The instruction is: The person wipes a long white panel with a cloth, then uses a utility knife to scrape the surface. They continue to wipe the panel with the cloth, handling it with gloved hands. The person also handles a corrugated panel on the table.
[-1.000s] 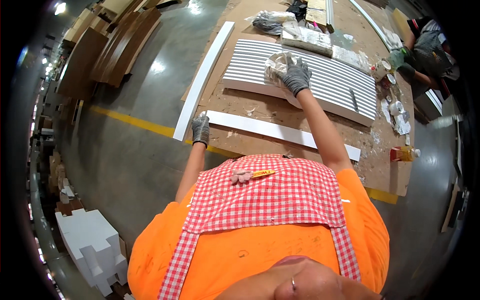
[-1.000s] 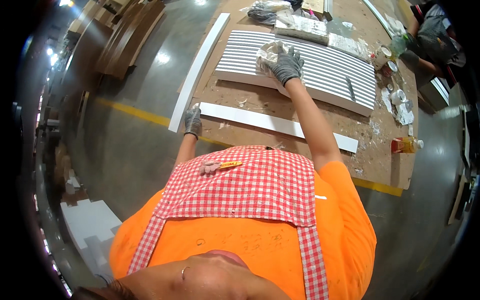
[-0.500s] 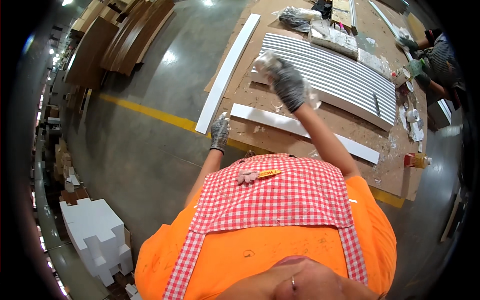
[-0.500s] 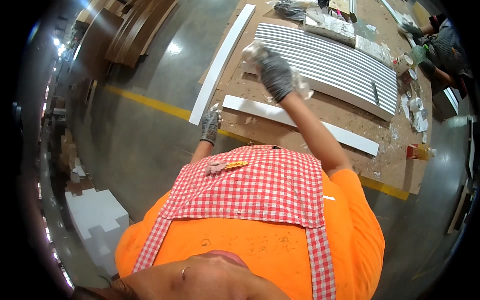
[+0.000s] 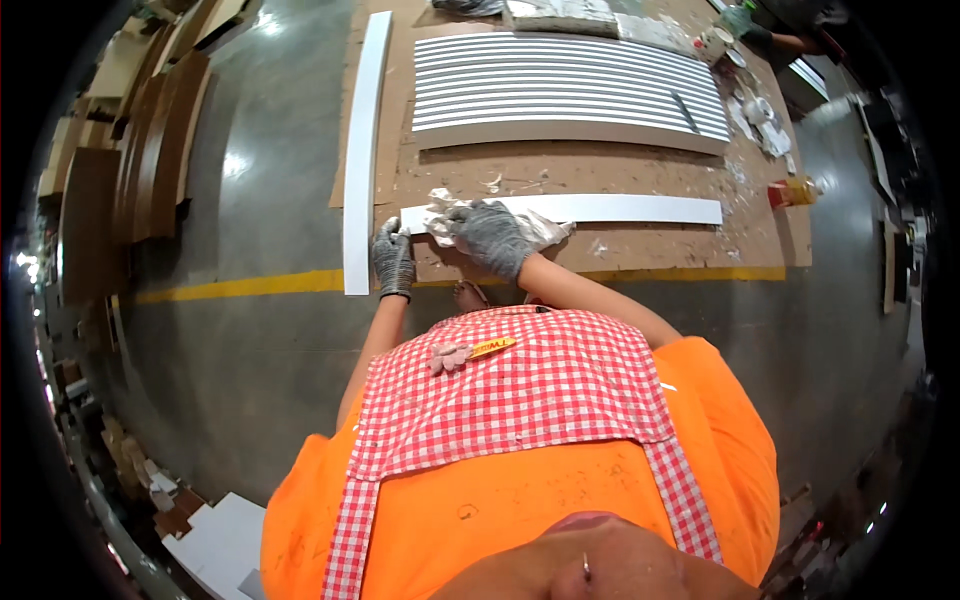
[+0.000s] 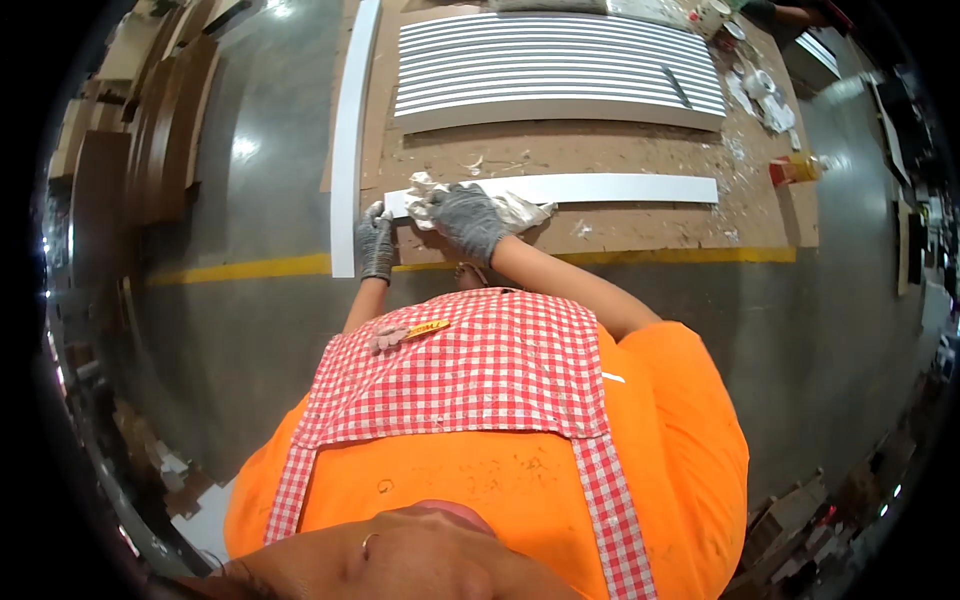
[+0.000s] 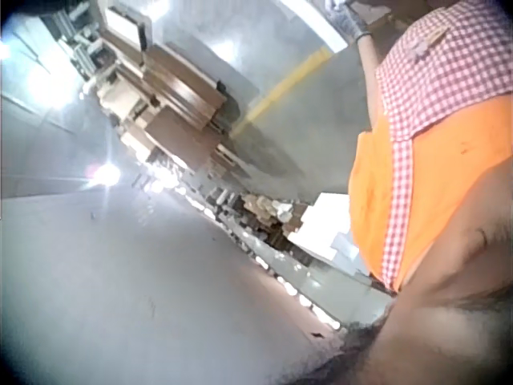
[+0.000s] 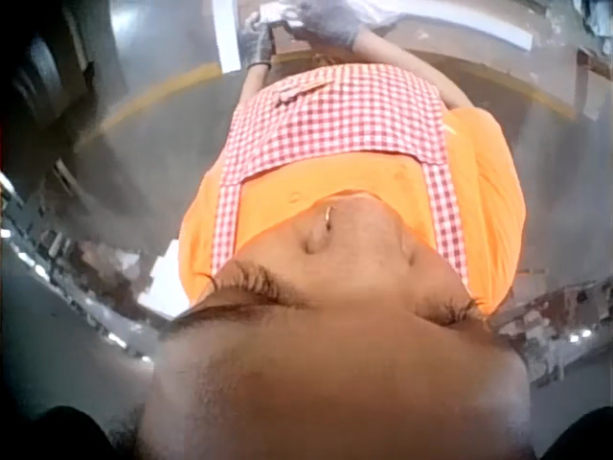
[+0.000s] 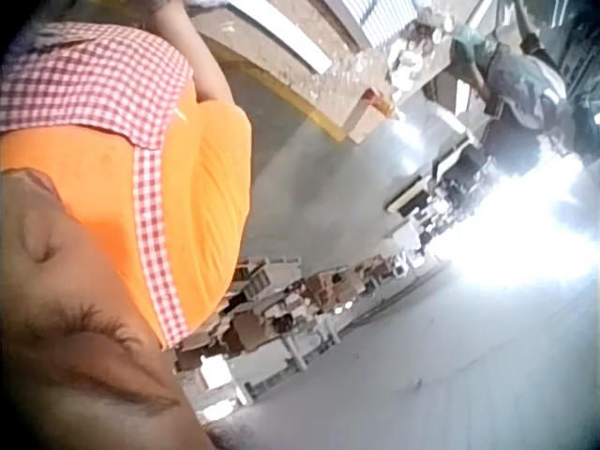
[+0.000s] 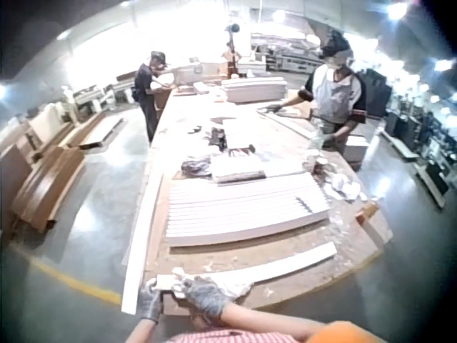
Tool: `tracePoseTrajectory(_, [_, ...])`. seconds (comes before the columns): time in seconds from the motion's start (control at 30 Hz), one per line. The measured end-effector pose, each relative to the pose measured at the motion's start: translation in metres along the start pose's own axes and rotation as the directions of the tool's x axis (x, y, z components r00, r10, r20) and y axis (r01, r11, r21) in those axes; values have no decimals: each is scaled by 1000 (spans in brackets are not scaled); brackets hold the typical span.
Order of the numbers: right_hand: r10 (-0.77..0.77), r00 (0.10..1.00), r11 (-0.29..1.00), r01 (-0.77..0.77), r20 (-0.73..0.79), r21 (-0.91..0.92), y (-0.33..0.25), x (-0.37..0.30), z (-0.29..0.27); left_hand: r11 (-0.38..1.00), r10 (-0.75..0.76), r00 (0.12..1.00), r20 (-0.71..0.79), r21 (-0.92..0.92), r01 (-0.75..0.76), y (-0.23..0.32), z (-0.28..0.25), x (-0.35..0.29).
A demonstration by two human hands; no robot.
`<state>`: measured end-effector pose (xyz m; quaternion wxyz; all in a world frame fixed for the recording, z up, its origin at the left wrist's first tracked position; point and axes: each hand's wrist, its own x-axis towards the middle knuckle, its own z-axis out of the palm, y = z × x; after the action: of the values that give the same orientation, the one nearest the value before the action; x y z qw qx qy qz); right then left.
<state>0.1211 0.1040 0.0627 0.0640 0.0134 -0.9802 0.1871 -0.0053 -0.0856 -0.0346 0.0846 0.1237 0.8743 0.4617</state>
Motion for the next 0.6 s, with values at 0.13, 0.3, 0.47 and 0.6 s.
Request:
tracePoseTrajectory(0.13, [468,871,850,-490,-151,-192,52,-93,-34,988,152,988,18,25,-153,-4,1,6])
tracePoseTrajectory(0.3, [902,221,331,-905,-372,266,215,-266,-102,909,201,937,287,302,-287,41,-14,14])
tracePoseTrajectory(0.47, [836,478,435,-877,-268,-206,259,-310,-150,809,293,876,383,389,-441,37,-18,28])
tracePoseTrajectory(0.6, [899,370,432,-837,-233,335,156,-204,-113,710,208,859,467,532,-462,53,-15,32])
